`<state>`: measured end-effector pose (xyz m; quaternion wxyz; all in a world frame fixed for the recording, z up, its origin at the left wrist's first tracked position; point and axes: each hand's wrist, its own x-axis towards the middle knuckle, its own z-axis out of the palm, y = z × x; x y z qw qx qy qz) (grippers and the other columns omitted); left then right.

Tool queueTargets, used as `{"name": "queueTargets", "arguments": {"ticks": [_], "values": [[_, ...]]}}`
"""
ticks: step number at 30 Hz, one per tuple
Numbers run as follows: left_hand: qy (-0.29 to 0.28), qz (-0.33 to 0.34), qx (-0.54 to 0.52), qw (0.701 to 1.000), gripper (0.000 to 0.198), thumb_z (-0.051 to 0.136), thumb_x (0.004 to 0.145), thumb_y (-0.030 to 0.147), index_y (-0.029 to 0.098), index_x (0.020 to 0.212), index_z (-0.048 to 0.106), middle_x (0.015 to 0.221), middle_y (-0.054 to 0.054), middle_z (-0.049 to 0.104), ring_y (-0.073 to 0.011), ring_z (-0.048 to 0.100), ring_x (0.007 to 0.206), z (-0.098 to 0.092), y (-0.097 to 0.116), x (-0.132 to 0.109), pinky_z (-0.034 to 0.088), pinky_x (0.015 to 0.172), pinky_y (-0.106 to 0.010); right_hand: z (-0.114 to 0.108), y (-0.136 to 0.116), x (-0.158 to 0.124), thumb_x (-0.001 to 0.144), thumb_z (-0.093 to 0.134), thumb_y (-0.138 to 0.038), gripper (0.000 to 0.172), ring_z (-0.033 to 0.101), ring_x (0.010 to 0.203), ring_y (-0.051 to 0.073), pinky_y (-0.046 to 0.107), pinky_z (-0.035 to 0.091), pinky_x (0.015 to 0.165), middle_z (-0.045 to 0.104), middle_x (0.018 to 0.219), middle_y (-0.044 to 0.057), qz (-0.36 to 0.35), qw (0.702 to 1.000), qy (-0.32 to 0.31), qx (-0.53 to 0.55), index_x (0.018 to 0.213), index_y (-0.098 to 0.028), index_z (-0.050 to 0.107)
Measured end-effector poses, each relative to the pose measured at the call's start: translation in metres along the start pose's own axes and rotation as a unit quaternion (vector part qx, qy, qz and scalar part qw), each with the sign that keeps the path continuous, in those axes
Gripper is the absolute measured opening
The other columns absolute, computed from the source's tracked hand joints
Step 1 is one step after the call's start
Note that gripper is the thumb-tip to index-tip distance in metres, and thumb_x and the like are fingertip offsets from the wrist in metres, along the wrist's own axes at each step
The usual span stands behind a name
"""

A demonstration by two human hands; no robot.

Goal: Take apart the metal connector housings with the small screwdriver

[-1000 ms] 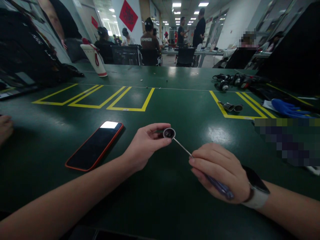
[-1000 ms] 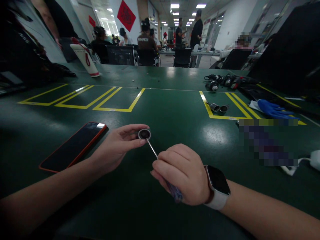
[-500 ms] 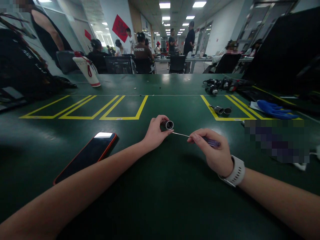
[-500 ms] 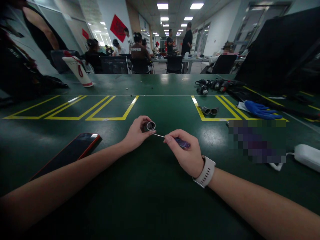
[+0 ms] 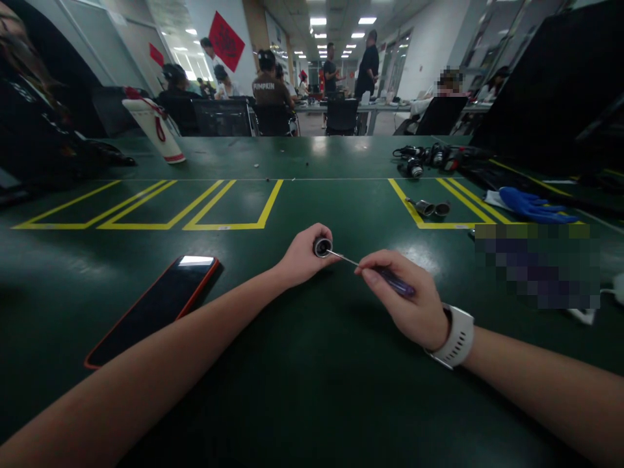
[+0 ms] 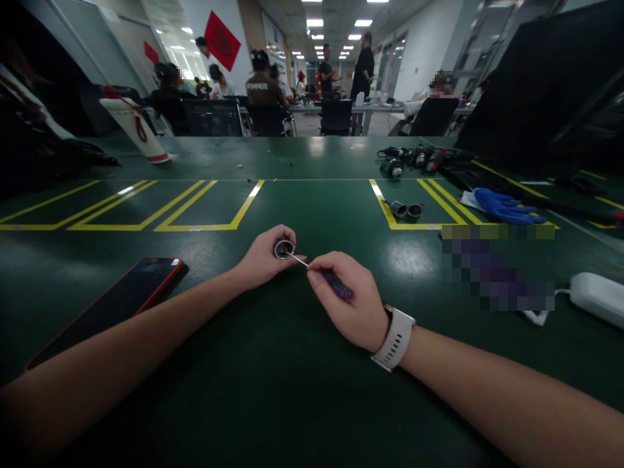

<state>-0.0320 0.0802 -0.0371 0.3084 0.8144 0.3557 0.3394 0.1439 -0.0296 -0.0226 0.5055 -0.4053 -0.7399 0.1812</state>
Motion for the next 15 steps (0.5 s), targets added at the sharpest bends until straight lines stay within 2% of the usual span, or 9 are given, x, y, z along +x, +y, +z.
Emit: {"name": "queueTargets", "arguments": {"ticks": [6,12,15], "values": [[-0.051,0.027,0.046,0.997,0.018,0.067,0.067,0.026,0.017,0.067,0.052,0.066,0.004,0.049,-0.0115,0.046,0.063,-0.0011,0.0020,-0.0009,0.037,0.059,-0.025,0.0045,-0.0029,-0.0020,0.084,0.051,-0.012,0.009,0.058,0.082,0.016,0.032,0.047,0.072,0.064,0.086,0.007,-0.086,0.991,-0.050,-0.091,0.090,-0.014,0.058],[-0.082,0.088,0.113,0.986,0.010,0.062,0.071,0.021,0.017,0.068,0.053,0.067,0.002,0.053,-0.0140,0.050,0.068,-0.0018,0.0049,-0.0013,0.038,0.064,-0.027,0.0075,-0.0022,-0.0031,0.084,0.050,-0.013,0.009,0.056,0.084,0.019,0.036,0.045,0.074,0.064,0.090,0.009,-0.063,0.982,-0.082,-0.161,0.088,-0.013,0.059],[-0.088,0.105,0.124,0.983,0.010,0.060,0.071,0.020,0.017,0.067,0.052,0.067,0.002,0.053,-0.0139,0.050,0.068,-0.0002,0.0051,-0.0018,0.038,0.065,-0.027,0.0065,-0.0032,-0.0028,0.084,0.050,-0.013,0.010,0.056,0.083,0.020,0.037,0.043,0.075,0.064,0.088,0.009,-0.044,0.983,-0.091,-0.154,0.087,-0.013,0.059]]}}
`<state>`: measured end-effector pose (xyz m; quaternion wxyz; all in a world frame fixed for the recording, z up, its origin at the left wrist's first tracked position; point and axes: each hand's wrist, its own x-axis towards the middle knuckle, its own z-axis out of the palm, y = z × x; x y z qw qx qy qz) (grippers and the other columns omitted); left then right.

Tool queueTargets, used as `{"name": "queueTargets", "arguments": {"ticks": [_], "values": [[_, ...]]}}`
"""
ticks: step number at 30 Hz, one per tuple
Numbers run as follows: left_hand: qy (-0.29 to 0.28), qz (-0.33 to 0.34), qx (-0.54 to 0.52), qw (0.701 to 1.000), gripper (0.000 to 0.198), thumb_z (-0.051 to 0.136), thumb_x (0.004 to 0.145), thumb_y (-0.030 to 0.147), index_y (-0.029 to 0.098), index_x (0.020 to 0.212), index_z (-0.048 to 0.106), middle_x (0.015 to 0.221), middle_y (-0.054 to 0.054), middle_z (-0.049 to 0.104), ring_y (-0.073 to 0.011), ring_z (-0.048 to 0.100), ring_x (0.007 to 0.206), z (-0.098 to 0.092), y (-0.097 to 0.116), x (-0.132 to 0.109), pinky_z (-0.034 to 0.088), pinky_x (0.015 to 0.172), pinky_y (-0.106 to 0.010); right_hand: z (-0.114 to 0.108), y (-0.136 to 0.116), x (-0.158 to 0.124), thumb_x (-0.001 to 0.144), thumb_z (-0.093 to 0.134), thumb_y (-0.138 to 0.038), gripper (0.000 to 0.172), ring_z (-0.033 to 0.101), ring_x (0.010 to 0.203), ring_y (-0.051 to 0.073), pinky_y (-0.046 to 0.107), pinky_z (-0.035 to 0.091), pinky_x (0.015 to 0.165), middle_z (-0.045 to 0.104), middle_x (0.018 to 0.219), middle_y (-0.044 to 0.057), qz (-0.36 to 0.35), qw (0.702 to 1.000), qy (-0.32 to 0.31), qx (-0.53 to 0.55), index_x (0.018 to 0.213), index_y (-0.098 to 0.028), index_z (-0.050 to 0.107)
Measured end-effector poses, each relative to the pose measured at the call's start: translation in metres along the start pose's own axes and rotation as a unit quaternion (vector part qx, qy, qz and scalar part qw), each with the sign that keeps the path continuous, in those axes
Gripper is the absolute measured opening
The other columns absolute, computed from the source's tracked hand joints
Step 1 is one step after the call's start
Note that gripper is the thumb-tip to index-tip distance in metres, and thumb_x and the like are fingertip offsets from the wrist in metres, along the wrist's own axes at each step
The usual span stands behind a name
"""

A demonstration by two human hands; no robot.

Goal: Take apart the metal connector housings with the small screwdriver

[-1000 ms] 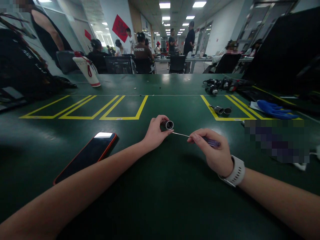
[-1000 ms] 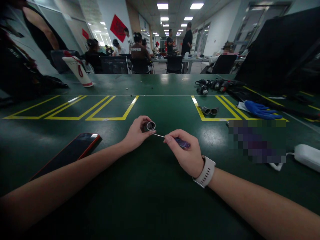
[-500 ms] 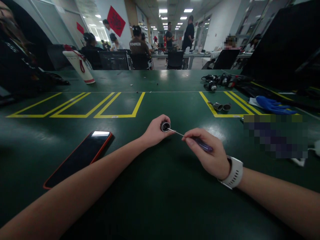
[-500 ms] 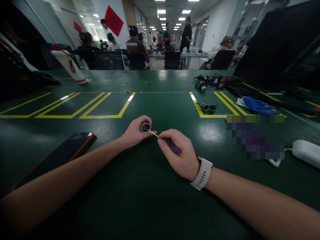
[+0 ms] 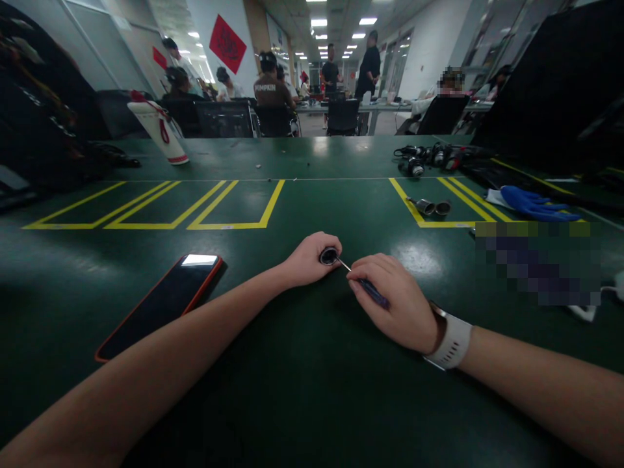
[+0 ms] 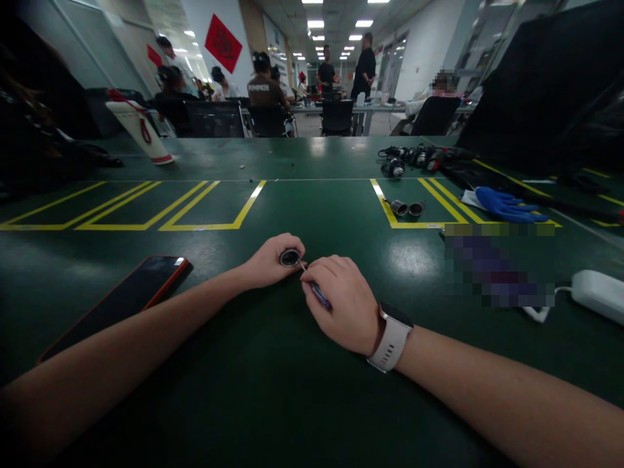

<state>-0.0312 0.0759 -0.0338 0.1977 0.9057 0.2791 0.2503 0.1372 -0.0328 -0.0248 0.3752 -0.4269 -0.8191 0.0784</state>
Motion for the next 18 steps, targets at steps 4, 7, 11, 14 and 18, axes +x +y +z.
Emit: {"name": "queueTargets", "arguments": {"ticks": [4,7,11,14,18], "values": [[-0.015,0.025,0.003,1.000,0.009,0.059,0.073,0.022,0.018,0.069,0.052,0.068,0.002,0.054,-0.0139,0.050,0.067,0.001,0.001,-0.001,0.038,0.066,-0.028,-0.004,0.001,0.002,0.084,0.051,-0.018,0.010,0.057,0.077,0.018,0.035,0.044,0.071,0.063,0.082,0.006,0.084,0.990,0.018,0.110,0.082,-0.016,0.060],[-0.026,0.022,-0.009,0.999,0.009,0.059,0.073,0.023,0.018,0.070,0.052,0.070,0.001,0.054,-0.0137,0.051,0.067,0.000,0.001,-0.001,0.039,0.066,-0.028,-0.004,0.006,0.004,0.083,0.053,-0.024,0.012,0.059,0.077,0.018,0.035,0.045,0.071,0.064,0.081,0.004,0.184,0.957,0.034,0.224,0.080,-0.018,0.062],[-0.032,0.000,-0.036,0.999,0.012,0.061,0.073,0.026,0.018,0.070,0.052,0.070,0.002,0.053,-0.0130,0.051,0.066,-0.002,0.002,0.000,0.039,0.063,-0.026,-0.001,0.012,0.006,0.083,0.055,-0.025,0.012,0.061,0.081,0.019,0.037,0.046,0.077,0.065,0.081,0.003,0.234,0.913,0.049,0.331,0.080,-0.017,0.063],[-0.027,-0.015,-0.050,0.998,0.013,0.061,0.073,0.026,0.017,0.071,0.052,0.069,0.002,0.052,-0.0122,0.051,0.063,-0.001,0.003,0.001,0.038,0.060,-0.025,-0.001,0.010,0.003,0.084,0.053,-0.024,0.011,0.059,0.078,0.018,0.035,0.046,0.072,0.064,0.081,0.004,0.188,0.944,0.062,0.264,0.081,-0.018,0.061],[-0.036,-0.037,0.007,0.999,0.012,0.061,0.072,0.025,0.017,0.069,0.053,0.066,0.002,0.053,-0.0132,0.051,0.062,0.002,0.007,0.001,0.035,0.057,-0.026,-0.001,0.001,-0.001,0.083,0.050,-0.018,0.009,0.055,0.075,0.018,0.035,0.042,0.070,0.061,0.079,0.004,0.089,0.989,0.050,0.107,0.080,-0.019,0.058]]}}
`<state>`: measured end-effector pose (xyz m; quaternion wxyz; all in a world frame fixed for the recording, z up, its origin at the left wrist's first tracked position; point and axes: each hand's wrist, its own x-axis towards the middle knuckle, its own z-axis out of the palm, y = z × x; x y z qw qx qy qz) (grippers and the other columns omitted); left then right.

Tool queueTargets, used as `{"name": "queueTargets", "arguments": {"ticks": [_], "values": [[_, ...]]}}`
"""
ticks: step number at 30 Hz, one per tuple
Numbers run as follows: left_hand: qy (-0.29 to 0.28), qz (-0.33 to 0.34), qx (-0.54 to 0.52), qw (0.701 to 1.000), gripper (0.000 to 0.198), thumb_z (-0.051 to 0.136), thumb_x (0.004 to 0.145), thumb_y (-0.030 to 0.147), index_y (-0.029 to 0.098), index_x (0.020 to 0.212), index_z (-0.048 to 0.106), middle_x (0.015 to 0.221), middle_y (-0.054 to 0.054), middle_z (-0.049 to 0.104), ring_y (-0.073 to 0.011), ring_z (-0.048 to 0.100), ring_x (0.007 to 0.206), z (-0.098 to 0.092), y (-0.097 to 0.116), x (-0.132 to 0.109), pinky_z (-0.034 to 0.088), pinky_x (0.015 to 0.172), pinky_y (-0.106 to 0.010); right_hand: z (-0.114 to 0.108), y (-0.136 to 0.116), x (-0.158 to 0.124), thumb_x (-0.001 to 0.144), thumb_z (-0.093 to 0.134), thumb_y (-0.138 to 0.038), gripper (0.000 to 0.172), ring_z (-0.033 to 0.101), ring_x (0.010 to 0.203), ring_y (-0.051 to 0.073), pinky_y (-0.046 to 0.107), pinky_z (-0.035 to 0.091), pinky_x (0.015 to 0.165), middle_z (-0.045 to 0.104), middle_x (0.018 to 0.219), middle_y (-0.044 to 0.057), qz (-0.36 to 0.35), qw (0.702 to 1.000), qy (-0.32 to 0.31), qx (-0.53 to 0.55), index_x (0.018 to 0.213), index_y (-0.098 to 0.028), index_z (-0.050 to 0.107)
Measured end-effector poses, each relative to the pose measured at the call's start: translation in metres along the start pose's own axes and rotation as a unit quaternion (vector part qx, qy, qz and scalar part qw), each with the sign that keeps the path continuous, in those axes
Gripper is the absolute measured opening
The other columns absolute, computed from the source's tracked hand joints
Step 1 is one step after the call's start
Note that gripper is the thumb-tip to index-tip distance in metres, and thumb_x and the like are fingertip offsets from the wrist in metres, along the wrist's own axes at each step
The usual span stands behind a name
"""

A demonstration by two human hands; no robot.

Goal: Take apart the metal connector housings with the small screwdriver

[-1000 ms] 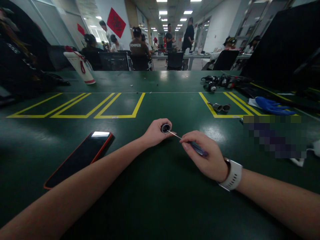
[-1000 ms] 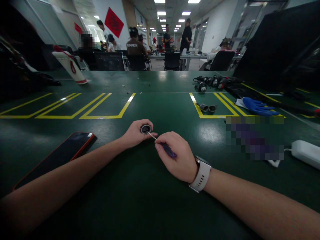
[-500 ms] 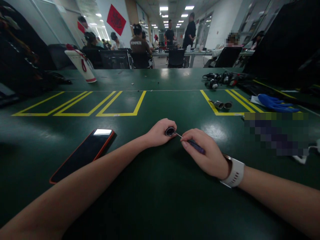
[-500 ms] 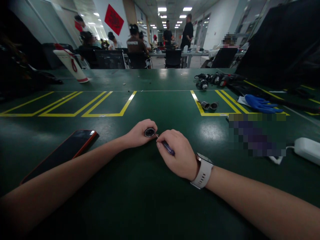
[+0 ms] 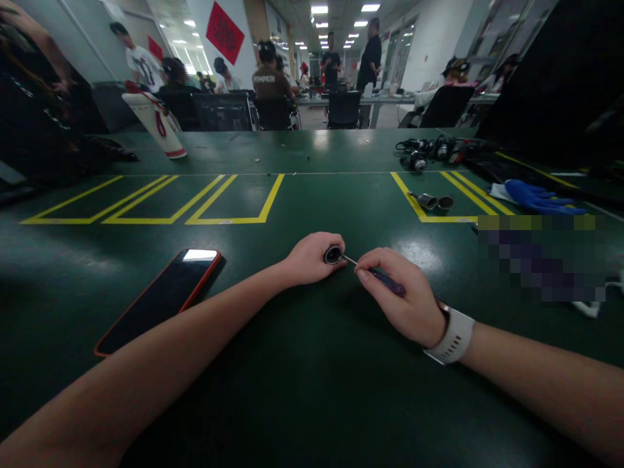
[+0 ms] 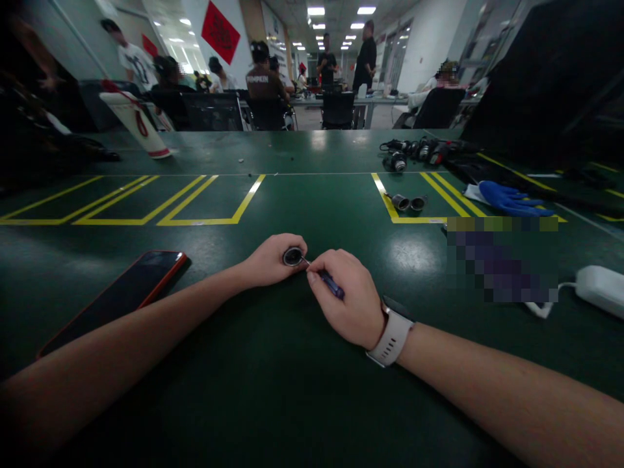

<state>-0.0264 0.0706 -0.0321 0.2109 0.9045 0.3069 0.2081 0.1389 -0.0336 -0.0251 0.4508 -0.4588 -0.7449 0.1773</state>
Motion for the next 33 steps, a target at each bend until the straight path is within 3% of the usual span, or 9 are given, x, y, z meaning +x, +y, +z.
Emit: {"name": "queueTargets", "arguments": {"ticks": [2,4,9,13,19,23,29,33], "values": [[-0.002,-0.013,0.027,1.000,0.013,0.061,0.072,0.027,0.017,0.068,0.053,0.065,0.002,0.053,-0.0136,0.050,0.061,0.001,0.002,-0.001,0.034,0.055,-0.026,0.001,-0.003,-0.001,0.082,0.050,-0.016,0.009,0.055,0.075,0.019,0.037,0.041,0.071,0.062,0.078,0.004,-0.013,0.999,-0.015,-0.032,0.079,-0.019,0.058],[-0.005,-0.014,0.032,0.999,0.014,0.060,0.073,0.029,0.017,0.069,0.053,0.065,0.001,0.054,-0.0137,0.050,0.061,0.000,0.002,-0.002,0.033,0.054,-0.026,0.000,-0.002,0.000,0.082,0.051,-0.018,0.009,0.055,0.074,0.019,0.037,0.041,0.071,0.062,0.077,0.004,0.018,1.000,-0.022,-0.008,0.078,-0.018,0.059],[-0.017,-0.012,-0.002,1.000,0.014,0.060,0.075,0.030,0.017,0.073,0.054,0.069,0.001,0.055,-0.0134,0.051,0.064,-0.003,-0.002,-0.004,0.036,0.056,-0.025,-0.001,0.010,0.008,0.080,0.055,-0.024,0.011,0.059,0.077,0.019,0.036,0.044,0.073,0.064,0.076,0.003,0.160,0.966,0.007,0.201,0.075,-0.018,0.063],[-0.016,-0.007,-0.019,1.000,0.014,0.061,0.074,0.029,0.017,0.074,0.055,0.071,0.000,0.057,-0.0136,0.052,0.065,-0.004,-0.003,-0.004,0.037,0.058,-0.026,0.000,0.016,0.010,0.078,0.057,-0.024,0.010,0.060,0.077,0.018,0.036,0.045,0.077,0.064,0.075,0.002,0.205,0.932,0.027,0.297,0.074,-0.018,0.063],[0.007,-0.028,0.015,0.999,0.015,0.061,0.074,0.031,0.018,0.072,0.055,0.068,0.001,0.056,-0.0140,0.052,0.063,0.000,-0.001,-0.003,0.035,0.055,-0.026,0.000,0.001,0.004,0.080,0.055,-0.023,0.011,0.057,0.071,0.017,0.033,0.043,0.066,0.063,0.074,0.002,0.128,0.982,0.021,0.136,0.075,-0.018,0.063],[0.013,-0.037,0.032,0.999,0.017,0.061,0.074,0.033,0.018,0.071,0.055,0.067,0.001,0.055,-0.0142,0.050,0.062,0.000,0.000,-0.004,0.034,0.054,-0.026,0.000,-0.001,0.003,0.081,0.054,-0.024,0.011,0.056,0.073,0.017,0.033,0.043,0.067,0.063,0.076,0.002,0.138,0.982,-0.003,0.127,0.077,-0.018,0.063],[0.029,-0.018,-0.044,0.998,0.017,0.062,0.073,0.031,0.017,0.071,0.053,0.066,0.003,0.053,-0.0119,0.049,0.061,-0.002,-0.003,-0.005,0.035,0.056,-0.025,0.003,0.012,0.011,0.076,0.060,-0.025,0.008,0.059,0.074,0.016,0.034,0.046,0.071,0.064,0.075,0.003,0.241,0.905,0.036,0.350,0.073,-0.017,0.063],[0.039,-0.016,-0.078,0.996,0.018,0.063,0.071,0.031,0.017,0.070,0.052,0.064,0.004,0.052,-0.0102,0.047,0.058,-0.001,-0.004,-0.005,0.035,0.055,-0.024,0.004,0.014,0.013,0.073,0.061,-0.025,0.008,0.059,0.071,0.016,0.033,0.046,0.067,0.065,0.075,0.003,0.267,0.872,0.034,0.409,0.073,-0.017,0.062]]}}
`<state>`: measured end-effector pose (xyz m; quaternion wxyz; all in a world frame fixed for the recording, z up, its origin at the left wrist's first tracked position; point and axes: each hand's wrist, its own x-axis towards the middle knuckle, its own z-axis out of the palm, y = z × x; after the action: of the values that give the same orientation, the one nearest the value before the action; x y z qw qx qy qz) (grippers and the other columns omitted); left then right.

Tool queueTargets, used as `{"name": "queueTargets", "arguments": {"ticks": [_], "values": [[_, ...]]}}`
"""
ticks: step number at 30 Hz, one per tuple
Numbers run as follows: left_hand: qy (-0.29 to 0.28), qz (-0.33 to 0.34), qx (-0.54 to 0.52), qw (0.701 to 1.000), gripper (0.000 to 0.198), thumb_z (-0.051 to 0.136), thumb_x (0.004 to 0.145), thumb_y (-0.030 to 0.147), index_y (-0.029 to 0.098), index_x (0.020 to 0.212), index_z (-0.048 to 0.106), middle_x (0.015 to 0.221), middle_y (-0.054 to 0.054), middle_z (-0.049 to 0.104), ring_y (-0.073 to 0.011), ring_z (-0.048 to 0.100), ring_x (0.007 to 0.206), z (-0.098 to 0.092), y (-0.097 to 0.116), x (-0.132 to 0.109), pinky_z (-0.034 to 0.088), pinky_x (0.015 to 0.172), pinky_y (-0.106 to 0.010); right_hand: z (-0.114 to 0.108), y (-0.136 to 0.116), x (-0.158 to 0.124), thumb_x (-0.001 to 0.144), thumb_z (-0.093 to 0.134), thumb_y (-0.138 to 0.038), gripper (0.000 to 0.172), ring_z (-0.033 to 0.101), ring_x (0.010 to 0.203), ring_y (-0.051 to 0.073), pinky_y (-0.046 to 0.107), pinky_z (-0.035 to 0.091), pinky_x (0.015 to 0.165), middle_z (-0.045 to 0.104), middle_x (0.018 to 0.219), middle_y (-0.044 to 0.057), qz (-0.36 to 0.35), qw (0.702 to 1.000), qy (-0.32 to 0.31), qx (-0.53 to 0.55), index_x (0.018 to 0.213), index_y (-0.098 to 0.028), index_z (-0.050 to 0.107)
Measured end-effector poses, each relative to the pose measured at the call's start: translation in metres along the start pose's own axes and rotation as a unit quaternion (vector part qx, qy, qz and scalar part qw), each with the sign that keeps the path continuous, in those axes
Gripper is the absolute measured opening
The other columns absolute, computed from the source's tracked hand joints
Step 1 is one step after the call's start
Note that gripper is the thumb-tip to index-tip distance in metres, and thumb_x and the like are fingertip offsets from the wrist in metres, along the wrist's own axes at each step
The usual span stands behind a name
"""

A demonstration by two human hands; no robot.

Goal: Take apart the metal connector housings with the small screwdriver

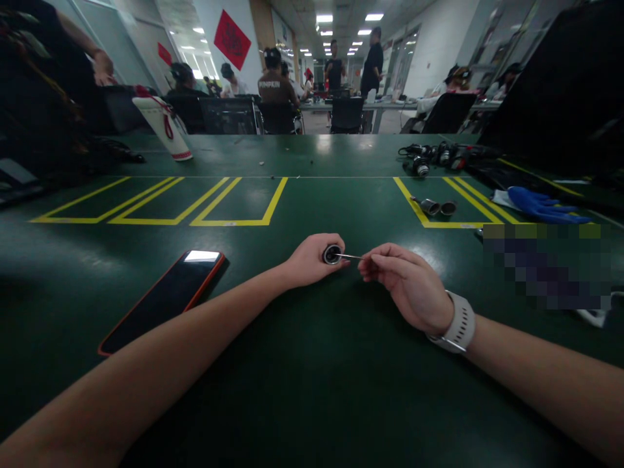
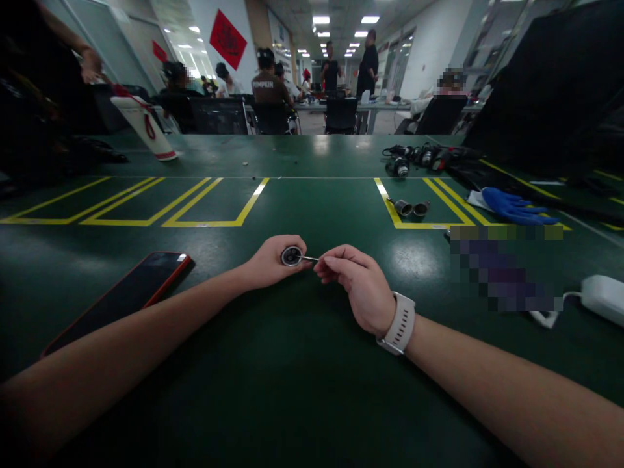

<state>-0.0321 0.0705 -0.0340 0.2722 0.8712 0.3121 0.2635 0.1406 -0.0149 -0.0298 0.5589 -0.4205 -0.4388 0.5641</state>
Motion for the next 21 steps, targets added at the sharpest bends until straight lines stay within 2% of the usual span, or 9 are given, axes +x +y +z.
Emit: {"name": "queueTargets", "arguments": {"ticks": [3,7,10,14,17,21], "values": [[0.005,-0.003,0.004,1.000,0.017,0.063,0.072,0.030,0.017,0.069,0.052,0.064,0.004,0.052,-0.0106,0.047,0.058,0.001,0.001,0.001,0.035,0.055,-0.024,0.000,0.001,-0.002,0.075,0.060,-0.026,0.008,0.059,0.073,0.016,0.033,0.046,0.068,0.065,0.075,0.003,-0.029,0.999,0.006,-0.031,0.074,-0.018,0.063],[0.019,-0.032,0.064,0.997,0.016,0.062,0.072,0.028,0.018,0.068,0.051,0.063,0.003,0.051,-0.0127,0.047,0.060,0.001,0.002,0.001,0.034,0.055,-0.026,0.001,0.000,-0.009,0.079,0.059,-0.027,0.010,0.059,0.076,0.018,0.036,0.045,0.073,0.064,0.077,0.003,-0.100,0.979,0.018,-0.176,0.077,-0.018,0.064],[0.017,-0.027,0.081,0.996,0.014,0.062,0.072,0.027,0.018,0.070,0.052,0.066,0.002,0.052,-0.0137,0.048,0.063,0.001,0.001,0.001,0.035,0.057,-0.027,0.003,-0.002,-0.011,0.080,0.058,-0.027,0.010,0.059,0.078,0.018,0.036,0.044,0.074,0.065,0.080,0.003,-0.093,0.970,-0.006,-0.223,0.079,-0.018,0.065],[0.027,-0.014,0.034,0.999,0.018,0.064,0.072,0.030,0.017,0.070,0.051,0.066,0.003,0.050,-0.0123,0.047,0.061,0.001,0.000,0.000,0.034,0.056,-0.026,0.001,-0.002,-0.006,0.078,0.060,-0.025,0.009,0.059,0.076,0.016,0.033,0.045,0.072,0.065,0.078,0.003,-0.041,0.995,-0.008,-0.087,0.076,-0.017,0.064],[0.031,-0.009,-0.007,0.999,0.019,0.064,0.072,0.029,0.017,0.069,0.050,0.065,0.004,0.050,-0.0109,0.046,0.059,0.001,0.001,-0.001,0.035,0.056,-0.025,0.000,-0.001,-0.001,0.075,0.061,-0.024,0.008,0.059,0.073,0.015,0.031,0.046,0.068,0.065,0.078,0.003,0.001,1.000,-0.010,0.008,0.074,-0.017,0.064],[0.029,-0.003,-0.015,0.999,0.018,0.063,0.072,0.029,0.017,0.069,0.050,0.065,0.004,0.051,-0.0109,0.046,0.059,0.002,0.001,-0.001,0.035,0.056,-0.025,0.000,0.000,0.001,0.075,0.061,-0.024,0.008,0.059,0.071,0.015,0.031,0.046,0.067,0.065,0.077,0.004,0.001,1.000,-0.006,0.023,0.074,-0.017,0.064]]}}
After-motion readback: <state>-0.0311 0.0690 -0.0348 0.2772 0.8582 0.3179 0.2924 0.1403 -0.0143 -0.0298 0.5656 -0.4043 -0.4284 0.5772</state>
